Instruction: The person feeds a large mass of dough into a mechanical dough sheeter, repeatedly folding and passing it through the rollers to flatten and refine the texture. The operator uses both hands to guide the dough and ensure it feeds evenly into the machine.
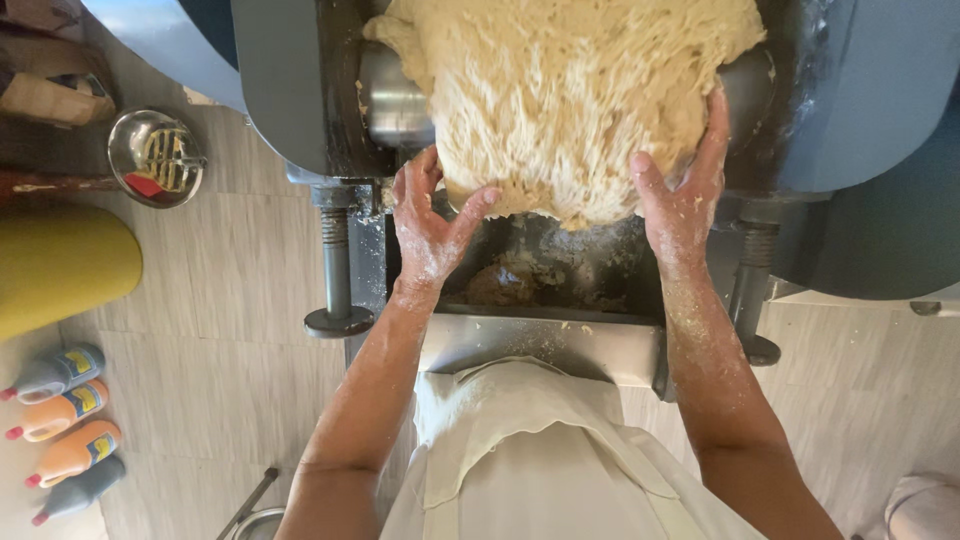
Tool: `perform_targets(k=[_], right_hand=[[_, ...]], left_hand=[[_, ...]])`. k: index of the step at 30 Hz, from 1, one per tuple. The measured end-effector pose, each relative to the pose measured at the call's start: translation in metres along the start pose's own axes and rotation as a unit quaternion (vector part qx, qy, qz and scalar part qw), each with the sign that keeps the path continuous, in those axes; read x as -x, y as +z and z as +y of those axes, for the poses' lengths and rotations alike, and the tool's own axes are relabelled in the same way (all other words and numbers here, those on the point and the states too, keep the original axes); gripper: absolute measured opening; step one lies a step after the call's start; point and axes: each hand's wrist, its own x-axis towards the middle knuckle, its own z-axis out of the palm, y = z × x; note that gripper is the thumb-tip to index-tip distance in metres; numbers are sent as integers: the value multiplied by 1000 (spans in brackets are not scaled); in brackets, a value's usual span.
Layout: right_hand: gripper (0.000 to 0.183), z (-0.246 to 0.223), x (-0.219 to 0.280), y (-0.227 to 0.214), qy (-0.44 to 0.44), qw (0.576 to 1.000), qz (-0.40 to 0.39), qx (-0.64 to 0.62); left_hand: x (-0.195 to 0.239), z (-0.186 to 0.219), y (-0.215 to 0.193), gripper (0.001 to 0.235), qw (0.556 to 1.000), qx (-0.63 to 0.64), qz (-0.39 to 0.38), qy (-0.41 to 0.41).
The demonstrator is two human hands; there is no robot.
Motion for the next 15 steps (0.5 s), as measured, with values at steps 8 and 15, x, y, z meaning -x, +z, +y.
perform_targets(k=[8, 15], right_hand=[[116, -1, 12, 10, -29, 998, 38, 33], [122, 7, 23, 11, -27, 993, 47, 101]], left_hand=[[-11, 9, -1, 74, 995, -88, 28, 28], [-20, 14, -2, 65, 994, -110, 10, 22]])
